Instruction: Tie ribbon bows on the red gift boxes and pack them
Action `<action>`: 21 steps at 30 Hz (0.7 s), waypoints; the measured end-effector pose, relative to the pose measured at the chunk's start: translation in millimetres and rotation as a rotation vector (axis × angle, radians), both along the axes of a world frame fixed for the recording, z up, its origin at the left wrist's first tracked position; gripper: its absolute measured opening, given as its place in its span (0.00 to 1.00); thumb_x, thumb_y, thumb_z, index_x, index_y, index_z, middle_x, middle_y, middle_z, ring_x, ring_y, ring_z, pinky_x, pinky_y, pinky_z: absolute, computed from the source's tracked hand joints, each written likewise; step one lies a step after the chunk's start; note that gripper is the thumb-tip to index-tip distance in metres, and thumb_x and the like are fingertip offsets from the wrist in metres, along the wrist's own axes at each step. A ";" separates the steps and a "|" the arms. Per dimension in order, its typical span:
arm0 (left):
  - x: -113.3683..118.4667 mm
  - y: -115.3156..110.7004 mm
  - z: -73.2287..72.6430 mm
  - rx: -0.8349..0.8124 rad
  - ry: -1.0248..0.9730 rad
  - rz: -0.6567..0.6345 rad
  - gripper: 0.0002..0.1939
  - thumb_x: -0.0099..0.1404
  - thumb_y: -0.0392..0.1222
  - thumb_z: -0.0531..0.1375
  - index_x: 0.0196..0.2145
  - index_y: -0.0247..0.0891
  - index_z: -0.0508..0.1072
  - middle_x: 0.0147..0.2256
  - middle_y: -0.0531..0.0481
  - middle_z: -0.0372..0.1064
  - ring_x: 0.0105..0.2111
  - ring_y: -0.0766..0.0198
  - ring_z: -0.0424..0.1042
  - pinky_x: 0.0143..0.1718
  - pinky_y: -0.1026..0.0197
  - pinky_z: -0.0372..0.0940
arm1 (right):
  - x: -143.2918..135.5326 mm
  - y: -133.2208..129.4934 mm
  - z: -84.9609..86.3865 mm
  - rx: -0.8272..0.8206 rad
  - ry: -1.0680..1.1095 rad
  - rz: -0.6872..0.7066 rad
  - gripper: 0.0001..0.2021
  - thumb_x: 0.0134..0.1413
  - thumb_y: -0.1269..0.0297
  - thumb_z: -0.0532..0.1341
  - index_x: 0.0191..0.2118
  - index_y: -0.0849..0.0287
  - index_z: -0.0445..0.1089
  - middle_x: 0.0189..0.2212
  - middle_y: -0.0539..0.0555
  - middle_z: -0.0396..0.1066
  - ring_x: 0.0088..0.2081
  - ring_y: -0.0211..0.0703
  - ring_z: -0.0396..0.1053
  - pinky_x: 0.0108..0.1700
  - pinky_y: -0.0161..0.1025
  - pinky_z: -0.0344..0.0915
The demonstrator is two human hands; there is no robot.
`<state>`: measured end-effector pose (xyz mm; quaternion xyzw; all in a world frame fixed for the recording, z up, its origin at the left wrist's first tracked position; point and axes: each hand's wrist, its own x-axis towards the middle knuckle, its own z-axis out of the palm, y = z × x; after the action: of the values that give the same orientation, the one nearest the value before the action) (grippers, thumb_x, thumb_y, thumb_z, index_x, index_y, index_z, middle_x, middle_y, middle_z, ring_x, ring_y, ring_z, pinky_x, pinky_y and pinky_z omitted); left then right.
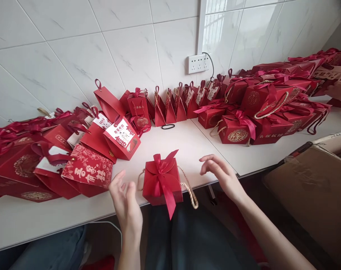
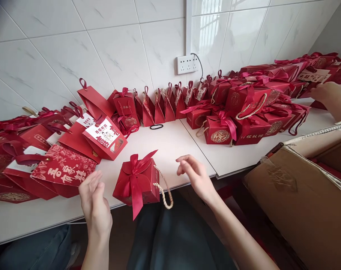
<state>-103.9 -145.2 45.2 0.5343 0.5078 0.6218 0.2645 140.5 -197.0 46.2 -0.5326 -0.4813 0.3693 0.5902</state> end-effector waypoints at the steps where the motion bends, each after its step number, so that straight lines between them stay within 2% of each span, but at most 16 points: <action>1: 1.4 -6.2 1.0 0.045 0.062 0.001 0.19 0.62 0.52 0.54 0.49 0.42 0.62 0.53 0.45 0.60 0.57 0.55 0.58 0.59 0.51 0.51 | -3.0 -0.1 1.0 0.002 -0.042 0.039 0.18 0.58 0.47 0.54 0.41 0.57 0.67 0.33 0.53 0.72 0.39 0.45 0.69 0.45 0.45 0.64; 2: 3.5 -12.7 1.9 0.076 0.119 0.003 0.20 0.62 0.52 0.54 0.49 0.42 0.62 0.51 0.45 0.61 0.56 0.54 0.59 0.59 0.51 0.52 | -6.5 0.2 1.3 0.003 -0.074 0.094 0.18 0.58 0.47 0.54 0.44 0.56 0.66 0.41 0.56 0.71 0.45 0.47 0.68 0.48 0.46 0.64; 4: 8.4 -24.3 2.6 0.079 0.192 -0.014 0.22 0.61 0.53 0.55 0.50 0.42 0.61 0.48 0.45 0.62 0.53 0.54 0.61 0.55 0.51 0.55 | -14.1 1.7 -0.2 0.010 -0.096 0.220 0.20 0.59 0.48 0.53 0.51 0.53 0.64 0.54 0.58 0.64 0.56 0.49 0.62 0.55 0.49 0.61; 6: 13.1 -30.6 1.8 0.008 0.198 -0.096 0.23 0.61 0.53 0.56 0.52 0.43 0.59 0.48 0.45 0.63 0.52 0.54 0.63 0.52 0.53 0.59 | -20.6 3.5 -3.1 0.021 -0.061 0.321 0.22 0.61 0.48 0.51 0.56 0.52 0.60 0.60 0.57 0.57 0.62 0.48 0.55 0.60 0.50 0.57; 8: 16.0 -29.4 0.0 -0.056 0.140 -0.214 0.24 0.61 0.51 0.57 0.53 0.43 0.59 0.50 0.44 0.63 0.52 0.55 0.63 0.49 0.55 0.62 | -25.1 4.4 -5.6 0.025 -0.012 0.387 0.24 0.61 0.47 0.51 0.59 0.51 0.55 0.63 0.57 0.53 0.62 0.49 0.55 0.59 0.50 0.57; 10: 16.2 -21.5 -2.0 -0.091 0.034 -0.315 0.24 0.61 0.51 0.58 0.53 0.43 0.60 0.52 0.43 0.63 0.53 0.55 0.64 0.49 0.57 0.64 | -26.9 3.4 -6.2 0.027 -0.011 0.382 0.25 0.61 0.47 0.51 0.60 0.51 0.52 0.62 0.59 0.53 0.58 0.49 0.61 0.56 0.50 0.61; 12: 13.9 -10.3 -3.4 -0.118 -0.067 -0.330 0.24 0.61 0.51 0.59 0.53 0.43 0.62 0.54 0.43 0.62 0.55 0.54 0.64 0.52 0.56 0.63 | -26.3 0.7 -5.3 0.032 -0.049 0.311 0.25 0.60 0.47 0.51 0.58 0.53 0.53 0.53 0.60 0.65 0.50 0.48 0.68 0.52 0.49 0.63; 13: 12.1 -5.0 -3.7 -0.128 -0.102 -0.294 0.24 0.60 0.51 0.59 0.52 0.43 0.63 0.55 0.44 0.62 0.56 0.54 0.62 0.53 0.56 0.62 | -25.4 -0.9 -4.9 0.024 -0.072 0.267 0.23 0.60 0.47 0.51 0.56 0.55 0.56 0.44 0.58 0.70 0.45 0.47 0.70 0.50 0.48 0.64; 14: 9.9 -0.5 -3.8 -0.133 -0.122 -0.239 0.23 0.59 0.50 0.60 0.52 0.43 0.64 0.55 0.45 0.62 0.57 0.54 0.61 0.54 0.56 0.60 | -24.2 -2.6 -4.7 0.009 -0.093 0.224 0.22 0.60 0.47 0.51 0.53 0.56 0.58 0.35 0.55 0.71 0.41 0.46 0.70 0.47 0.48 0.64; 16: 4.8 4.9 -3.1 -0.132 -0.143 -0.105 0.20 0.58 0.49 0.61 0.48 0.43 0.67 0.53 0.47 0.64 0.56 0.56 0.62 0.54 0.57 0.59 | -22.0 -4.8 -5.8 -0.012 -0.140 0.161 0.20 0.59 0.47 0.52 0.48 0.56 0.60 0.29 0.52 0.68 0.36 0.44 0.69 0.44 0.46 0.65; 18: -0.6 4.6 -0.6 -0.151 -0.166 -0.036 0.16 0.59 0.52 0.58 0.41 0.42 0.70 0.45 0.48 0.68 0.49 0.59 0.67 0.50 0.59 0.61 | -21.0 -4.8 -7.8 0.028 -0.203 0.114 0.22 0.56 0.46 0.55 0.49 0.56 0.59 0.36 0.55 0.67 0.40 0.46 0.68 0.45 0.47 0.65; 21: -6.5 -3.9 8.7 -0.232 -0.191 -0.096 0.24 0.59 0.63 0.49 0.29 0.39 0.68 0.27 0.50 0.67 0.31 0.61 0.68 0.32 0.61 0.64 | -23.0 -0.7 -7.2 0.166 -0.316 0.133 0.32 0.49 0.44 0.61 0.56 0.54 0.53 0.52 0.61 0.59 0.55 0.52 0.60 0.54 0.51 0.61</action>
<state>-110.4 -149.1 53.9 0.4620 0.5227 0.5936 0.4011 117.6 -197.7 39.0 -0.5005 -0.6310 0.2785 0.5233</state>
